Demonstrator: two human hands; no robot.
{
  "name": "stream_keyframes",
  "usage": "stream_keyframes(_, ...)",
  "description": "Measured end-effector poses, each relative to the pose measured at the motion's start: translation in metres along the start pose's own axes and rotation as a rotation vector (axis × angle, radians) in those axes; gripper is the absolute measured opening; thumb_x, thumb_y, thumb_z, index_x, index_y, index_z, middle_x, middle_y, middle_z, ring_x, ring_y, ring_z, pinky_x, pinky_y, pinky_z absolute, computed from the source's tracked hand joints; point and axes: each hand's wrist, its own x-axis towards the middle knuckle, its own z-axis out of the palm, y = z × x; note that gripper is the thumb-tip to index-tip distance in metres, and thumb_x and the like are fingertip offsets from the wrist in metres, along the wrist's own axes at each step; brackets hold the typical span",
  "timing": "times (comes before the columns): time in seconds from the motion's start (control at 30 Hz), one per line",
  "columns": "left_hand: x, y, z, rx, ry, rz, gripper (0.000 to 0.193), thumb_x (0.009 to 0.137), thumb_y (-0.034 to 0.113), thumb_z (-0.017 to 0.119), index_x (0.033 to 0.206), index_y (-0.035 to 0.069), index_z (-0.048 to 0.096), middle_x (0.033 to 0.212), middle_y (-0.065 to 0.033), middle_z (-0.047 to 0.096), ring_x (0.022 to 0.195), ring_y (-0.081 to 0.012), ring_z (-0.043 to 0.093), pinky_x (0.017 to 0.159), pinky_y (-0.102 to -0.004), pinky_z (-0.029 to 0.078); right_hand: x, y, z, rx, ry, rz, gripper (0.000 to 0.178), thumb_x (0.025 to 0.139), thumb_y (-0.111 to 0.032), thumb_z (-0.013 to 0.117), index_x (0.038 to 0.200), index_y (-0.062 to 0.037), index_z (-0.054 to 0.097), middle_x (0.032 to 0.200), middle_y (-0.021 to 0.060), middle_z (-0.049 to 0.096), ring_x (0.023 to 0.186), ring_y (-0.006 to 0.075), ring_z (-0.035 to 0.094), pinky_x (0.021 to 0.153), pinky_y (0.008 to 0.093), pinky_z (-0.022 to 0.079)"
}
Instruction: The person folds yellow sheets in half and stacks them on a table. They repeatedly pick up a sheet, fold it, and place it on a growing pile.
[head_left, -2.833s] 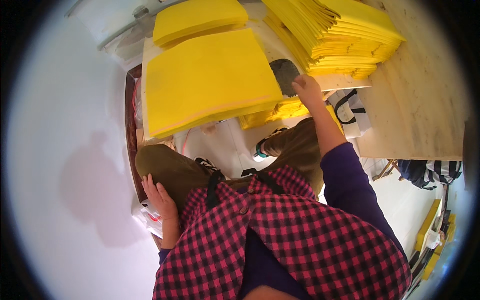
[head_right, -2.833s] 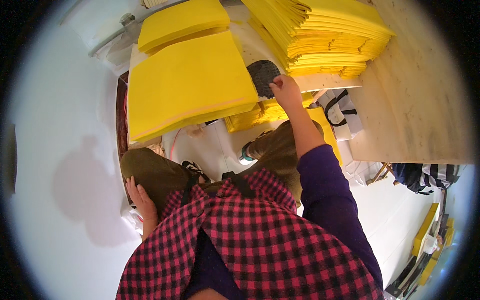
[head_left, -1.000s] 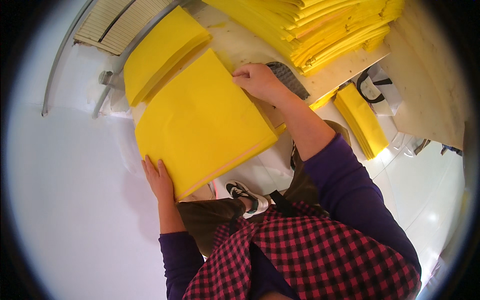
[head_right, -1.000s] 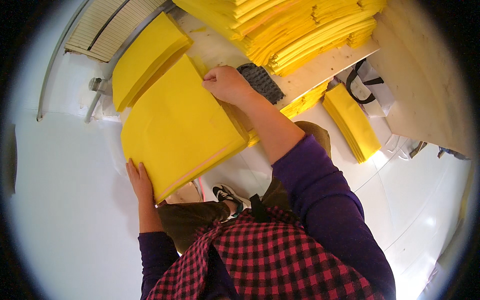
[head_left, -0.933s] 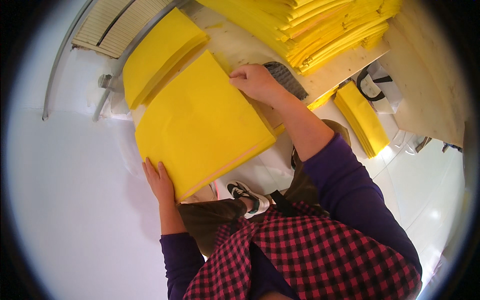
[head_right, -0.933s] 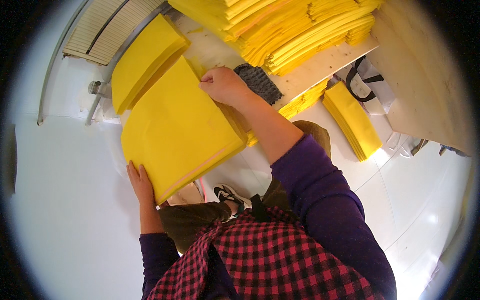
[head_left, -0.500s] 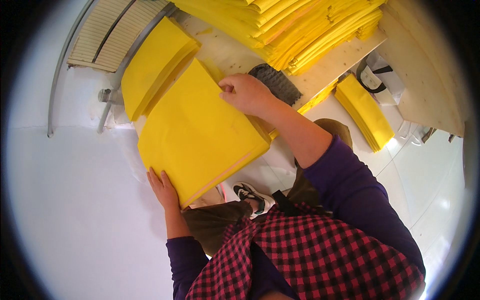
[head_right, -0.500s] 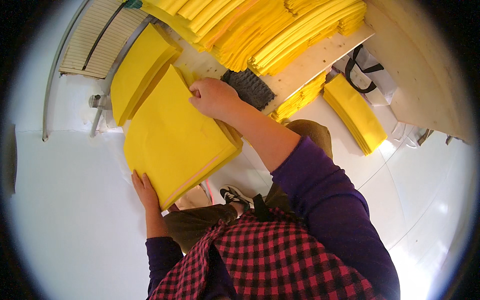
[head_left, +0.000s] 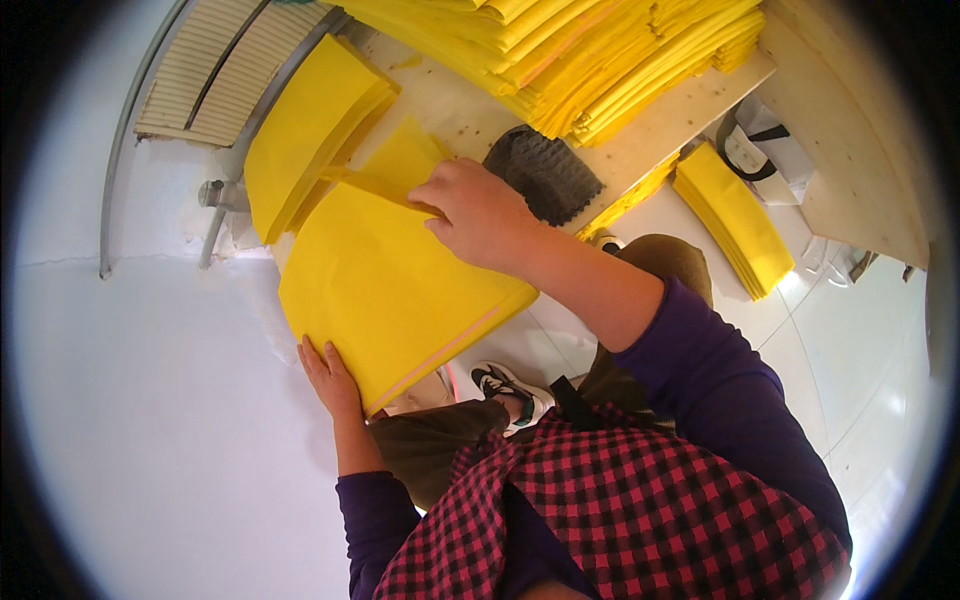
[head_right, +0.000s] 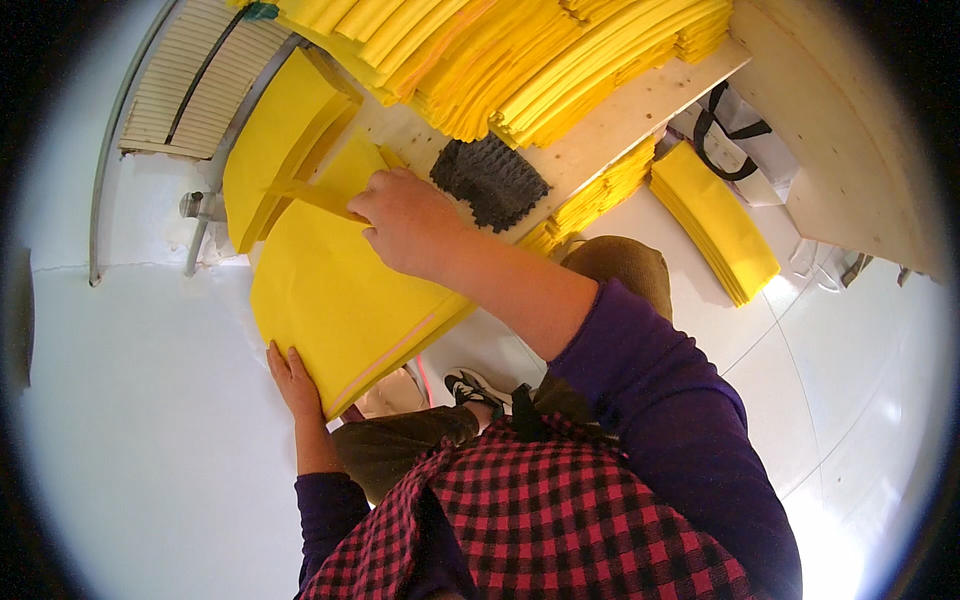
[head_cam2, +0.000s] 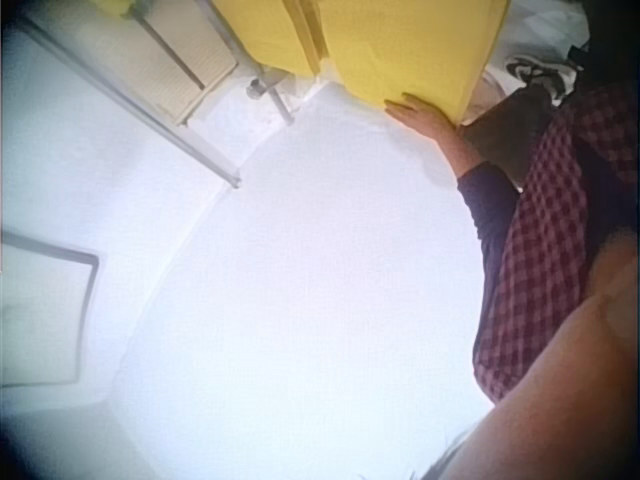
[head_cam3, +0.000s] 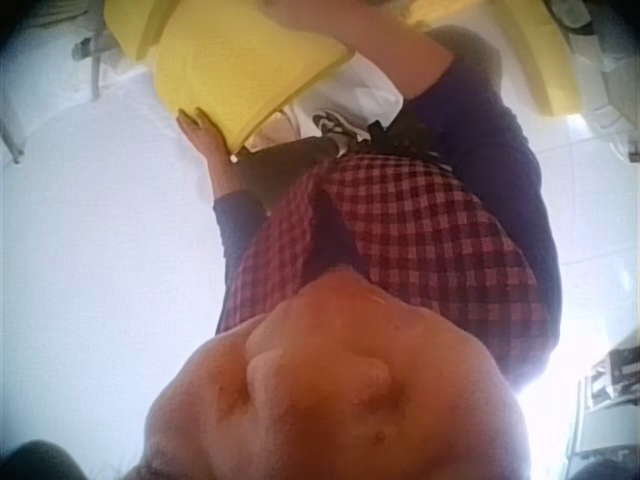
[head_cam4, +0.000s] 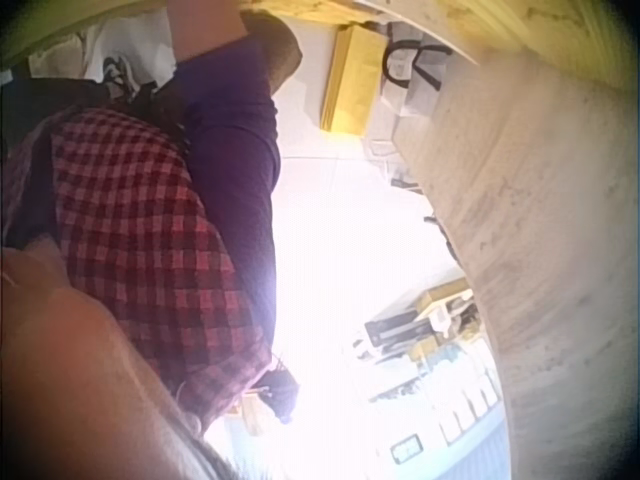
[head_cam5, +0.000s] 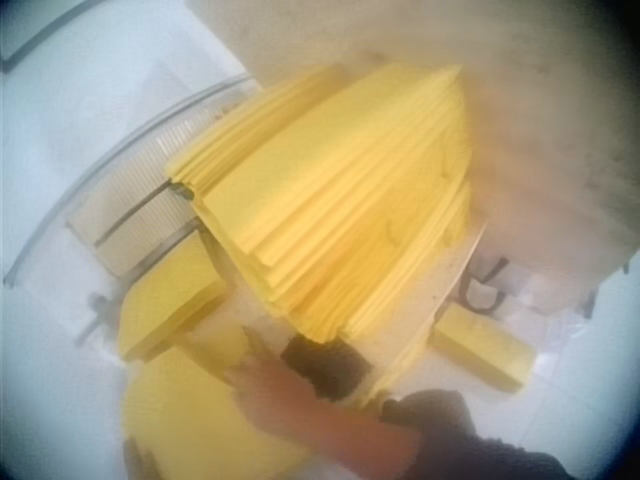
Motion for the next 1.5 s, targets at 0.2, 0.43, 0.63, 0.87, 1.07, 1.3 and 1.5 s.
stream_keyframes(0.2, -0.001, 0.004, -0.002, 0.013, -0.007, -0.010, 0.054, 0.097, 0.032, 0.042, 0.140, 0.001, 0.032, 0.147, -0.0238, 0.026, 0.137, -0.0362, 0.025, 0.111, -0.0405, 0.022, -0.004, -0.007, 0.002, -0.080, -0.067, -0.143, 0.023, 0.075, -0.009, 0.059, 0.097, -0.0067, 0.062, 0.095, 0.0112, 0.060, 0.096, 0.0298, 0.056, 0.084, 0.0395, 0.047)
stream_keyframes(0.43, -0.004, 0.011, -0.004, -0.027, 0.010, -0.026, 0.054, 0.097, 0.032, 0.043, 0.140, 0.001, 0.033, 0.147, -0.0227, 0.026, 0.137, -0.0354, 0.024, 0.111, -0.0403, 0.023, -0.003, -0.012, 0.005, 0.089, -0.043, 0.015, 0.029, 0.081, -0.010, 0.057, 0.109, -0.0036, 0.060, 0.103, 0.0155, 0.062, 0.100, 0.0336, 0.056, 0.084, 0.0401, 0.047)
stream_keyframes(0.63, -0.004, 0.011, -0.004, -0.028, 0.021, -0.039, 0.054, 0.096, 0.032, 0.044, 0.140, 0.003, 0.034, 0.147, -0.0223, 0.026, 0.136, -0.0357, 0.026, 0.110, -0.0404, 0.024, 0.004, -0.016, -0.009, 0.151, -0.227, 0.274, 0.034, 0.081, -0.020, 0.060, 0.108, -0.0010, 0.057, 0.094, 0.0229, 0.062, 0.090, 0.0387, 0.059, 0.077, 0.0425, 0.048)
stream_keyframes(0.87, -0.002, 0.005, -0.001, -0.040, 0.043, -0.032, 0.053, 0.095, 0.032, 0.045, 0.139, 0.003, 0.035, 0.146, -0.0225, 0.028, 0.136, -0.0356, 0.026, 0.110, -0.0400, 0.024, 0.014, -0.023, -0.017, 0.058, -0.358, 0.192, 0.035, 0.081, -0.022, 0.058, 0.110, -0.0025, 0.055, 0.094, 0.0227, 0.063, 0.089, 0.0398, 0.059, 0.076, 0.0451, 0.047)
stream_keyframes(1.07, -0.002, 0.004, -0.001, -0.040, 0.042, -0.041, 0.054, 0.095, 0.032, 0.046, 0.139, 0.003, 0.036, 0.146, -0.0230, 0.028, 0.136, -0.0353, 0.026, 0.110, -0.0401, 0.023, 0.006, -0.043, -0.014, -0.049, -0.417, 0.085, 0.034, 0.081, -0.017, 0.054, 0.113, -0.0046, 0.054, 0.093, 0.0222, 0.063, 0.087, 0.0400, 0.060, 0.075, 0.0472, 0.047)
stream_keyframes(1.3, -0.002, 0.003, -0.001, -0.044, 0.040, -0.040, 0.054, 0.095, 0.032, 0.046, 0.139, 0.003, 0.036, 0.146, -0.0230, 0.028, 0.136, -0.0350, 0.026, 0.110, -0.0401, 0.024, -0.004, -0.055, -0.012, -0.210, -0.431, -0.005, 0.024, 0.082, -0.010, 0.047, 0.101, -0.0048, 0.059, 0.088, 0.0209, 0.064, 0.083, 0.0402, 0.062, 0.072, 0.0476, 0.048)
stream_keyframes(1.5, -0.001, 0.001, -0.002, -0.110, 0.042, -0.050, 0.054, 0.095, 0.032, 0.046, 0.140, 0.002, 0.035, 0.147, -0.0218, 0.028, 0.137, -0.0336, 0.025, 0.111, -0.0390, 0.022, 0.001, -0.049, -0.012, -0.138, -0.384, 0.101, 0.023, 0.082, -0.011, 0.047, 0.099, -0.0029, 0.060, 0.089, 0.0233, 0.063, 0.087, 0.0406, 0.060, 0.073, 0.0472, 0.047)
